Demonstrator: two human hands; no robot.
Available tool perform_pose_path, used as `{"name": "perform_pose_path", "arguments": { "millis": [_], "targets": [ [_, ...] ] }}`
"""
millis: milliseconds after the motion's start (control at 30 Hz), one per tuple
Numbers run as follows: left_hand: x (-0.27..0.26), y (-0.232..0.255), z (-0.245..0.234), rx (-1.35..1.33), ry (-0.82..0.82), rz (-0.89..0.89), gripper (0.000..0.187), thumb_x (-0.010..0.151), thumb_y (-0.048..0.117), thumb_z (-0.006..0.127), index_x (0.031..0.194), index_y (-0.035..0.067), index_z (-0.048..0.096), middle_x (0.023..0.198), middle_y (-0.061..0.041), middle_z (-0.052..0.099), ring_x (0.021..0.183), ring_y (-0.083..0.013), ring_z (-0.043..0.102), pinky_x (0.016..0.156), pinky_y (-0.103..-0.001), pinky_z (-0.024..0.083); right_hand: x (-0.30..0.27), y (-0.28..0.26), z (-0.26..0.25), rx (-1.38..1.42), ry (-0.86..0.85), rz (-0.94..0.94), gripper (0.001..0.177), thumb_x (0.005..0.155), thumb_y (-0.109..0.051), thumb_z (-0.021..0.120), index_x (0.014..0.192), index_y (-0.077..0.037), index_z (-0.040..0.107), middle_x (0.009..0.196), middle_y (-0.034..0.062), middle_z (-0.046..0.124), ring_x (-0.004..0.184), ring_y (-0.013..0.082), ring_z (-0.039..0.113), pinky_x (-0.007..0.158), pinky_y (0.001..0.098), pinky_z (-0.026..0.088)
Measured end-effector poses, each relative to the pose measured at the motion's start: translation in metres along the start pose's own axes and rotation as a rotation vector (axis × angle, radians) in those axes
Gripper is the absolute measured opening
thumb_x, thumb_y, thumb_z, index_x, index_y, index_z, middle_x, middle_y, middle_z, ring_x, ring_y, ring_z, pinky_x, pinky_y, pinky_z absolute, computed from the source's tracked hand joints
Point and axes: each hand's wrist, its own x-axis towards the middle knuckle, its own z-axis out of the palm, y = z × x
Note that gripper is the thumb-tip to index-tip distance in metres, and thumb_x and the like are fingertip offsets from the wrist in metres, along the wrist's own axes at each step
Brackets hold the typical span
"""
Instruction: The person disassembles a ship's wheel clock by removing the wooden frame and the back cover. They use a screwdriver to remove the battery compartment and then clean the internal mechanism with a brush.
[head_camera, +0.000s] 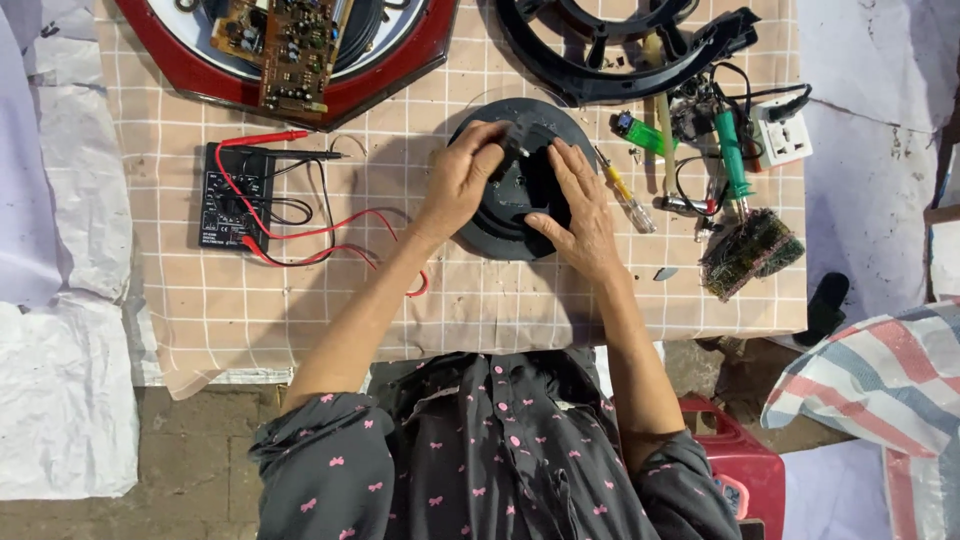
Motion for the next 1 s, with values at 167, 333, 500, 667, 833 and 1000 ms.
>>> {"name": "perform_pose_path", "arguments": {
  "millis": [167, 333, 500, 667, 833, 1000],
  "targets": [
    [-0.003, 0.036, -0.003, -0.664, 0.131, -0.479, 0.049, 0.089, 0.049, 0.042, 0.108, 0.005, 0.051, 0.099, -0.006, 0.050, 0.091, -0.0142, 0.049, 0.088, -0.036, 0.040, -0.001, -0.001, 0.002, 0.018, 0.021, -0.005, 0.067, 0.079, -0.035, 0.065, 0.134, -0.009, 0.036, 0.136, 0.0138, 0.033, 0.127, 0.0380, 0.023, 0.101, 0.0478, 0.024],
    [-0.009, 0.041, -0.003, -1.025, 0.239, -0.480, 0.030, 0.090, 0.032, 0.047, 0.101, 0.007, 0.058, 0.100, -0.011, 0.062, 0.090, -0.0220, 0.062, 0.084, -0.039, 0.051, -0.002, -0.004, 0.002, 0.025, 0.020, 0.037, 0.067, 0.078, -0.037, 0.065, 0.133, -0.010, 0.037, 0.136, 0.0136, 0.033, 0.128, 0.0368, 0.022, 0.103, 0.0476, 0.020],
    [-0.018, 0.044, 0.000, -1.188, 0.283, -0.477, 0.023, 0.090, 0.026, 0.050, 0.103, 0.009, 0.058, 0.103, -0.010, 0.061, 0.093, -0.0229, 0.060, 0.087, -0.043, 0.050, -0.004, -0.003, 0.003, -0.004, 0.019, 0.059, 0.066, 0.079, -0.040, 0.063, 0.132, -0.012, 0.038, 0.137, 0.0116, 0.032, 0.129, 0.0344, 0.022, 0.104, 0.0471, 0.016],
    [-0.028, 0.026, 0.006, -1.370, 0.266, -0.534, 0.029, 0.089, 0.028, 0.052, 0.110, 0.007, 0.054, 0.114, -0.014, 0.055, 0.105, -0.0287, 0.053, 0.094, -0.047, 0.045, -0.010, 0.000, 0.002, -0.092, 0.014, 0.070, 0.063, 0.082, -0.041, 0.059, 0.134, -0.015, 0.036, 0.140, 0.0110, 0.028, 0.131, 0.0318, 0.017, 0.104, 0.0476, 0.009],
    [-0.027, 0.053, 0.005, -1.453, 0.296, -0.571, 0.030, 0.088, 0.023, 0.055, 0.111, 0.004, 0.053, 0.117, -0.017, 0.052, 0.109, -0.0320, 0.050, 0.096, -0.049, 0.043, -0.017, -0.005, -0.002, -0.073, 0.164, 0.063, 0.054, 0.084, -0.038, 0.057, 0.130, -0.015, 0.043, 0.137, 0.0114, 0.031, 0.129, 0.0300, 0.024, 0.105, 0.0463, 0.013],
    [-0.029, 0.061, 0.007, -1.572, 0.330, -0.630, 0.030, 0.087, 0.018, 0.056, 0.110, 0.000, 0.052, 0.117, -0.022, 0.050, 0.109, -0.0386, 0.047, 0.096, -0.053, 0.042, -0.026, -0.008, -0.009, -0.076, 0.274, 0.045, 0.044, 0.086, -0.033, 0.054, 0.124, -0.012, 0.048, 0.133, 0.0128, 0.037, 0.125, 0.0310, 0.033, 0.102, 0.0458, 0.023]
  ]
}}
